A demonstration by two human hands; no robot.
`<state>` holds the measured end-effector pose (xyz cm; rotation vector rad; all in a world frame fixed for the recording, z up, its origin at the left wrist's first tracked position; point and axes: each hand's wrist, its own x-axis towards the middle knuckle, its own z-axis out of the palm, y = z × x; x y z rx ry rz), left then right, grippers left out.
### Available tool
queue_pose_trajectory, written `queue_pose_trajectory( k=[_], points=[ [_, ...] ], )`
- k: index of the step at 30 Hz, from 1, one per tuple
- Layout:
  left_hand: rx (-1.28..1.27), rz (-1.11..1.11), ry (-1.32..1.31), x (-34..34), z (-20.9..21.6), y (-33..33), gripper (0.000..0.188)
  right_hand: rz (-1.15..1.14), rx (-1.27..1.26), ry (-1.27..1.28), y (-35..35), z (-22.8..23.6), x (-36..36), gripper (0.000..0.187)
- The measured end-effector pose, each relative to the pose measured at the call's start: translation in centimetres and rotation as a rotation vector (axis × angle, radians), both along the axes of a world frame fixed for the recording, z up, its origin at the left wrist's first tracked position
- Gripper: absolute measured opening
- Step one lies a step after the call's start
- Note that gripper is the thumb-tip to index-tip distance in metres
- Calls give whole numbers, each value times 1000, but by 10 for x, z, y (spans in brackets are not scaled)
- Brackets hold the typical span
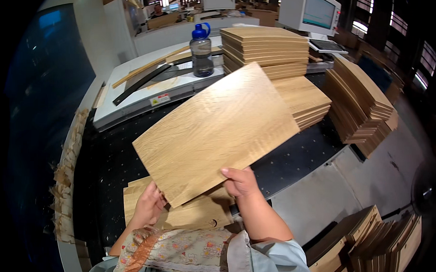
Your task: The person picks up wooden panels from a workbench, turns them over to look at both sides, and places them onto a large stack on the right.
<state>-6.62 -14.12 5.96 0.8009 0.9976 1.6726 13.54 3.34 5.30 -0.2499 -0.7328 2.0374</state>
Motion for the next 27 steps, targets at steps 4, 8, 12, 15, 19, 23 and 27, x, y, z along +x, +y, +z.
queue_pose_trajectory(
  k=[4, 8, 12, 15, 19, 23, 27],
  points=[
    [-9, 109, -267, -5, -8, 17, 44, 39, -4, 17, -8, 7, -8, 46],
    [68, 177, -148, -8, -2, 11, 44, 145, -1, 48, -1, -7, -12, 42],
    [77, 372, 101, -27, -2, -3, 46, 177, -21, 55, -6, -5, -17, 46],
    [155, 536, 409, -51, -4, -16, 53, 199, -28, 110, -10, 6, -23, 51],
    [135, 652, 877, -51, -1, -26, 61, 194, -26, 135, -12, 3, -29, 50],
    [147, 359, 379, -46, -9, -27, 58, 196, 30, 92, -11, 1, -31, 55],
    [163, 168, -305, -28, -23, -28, 57, 107, -27, 57, -33, 33, -47, 36]
  ],
)
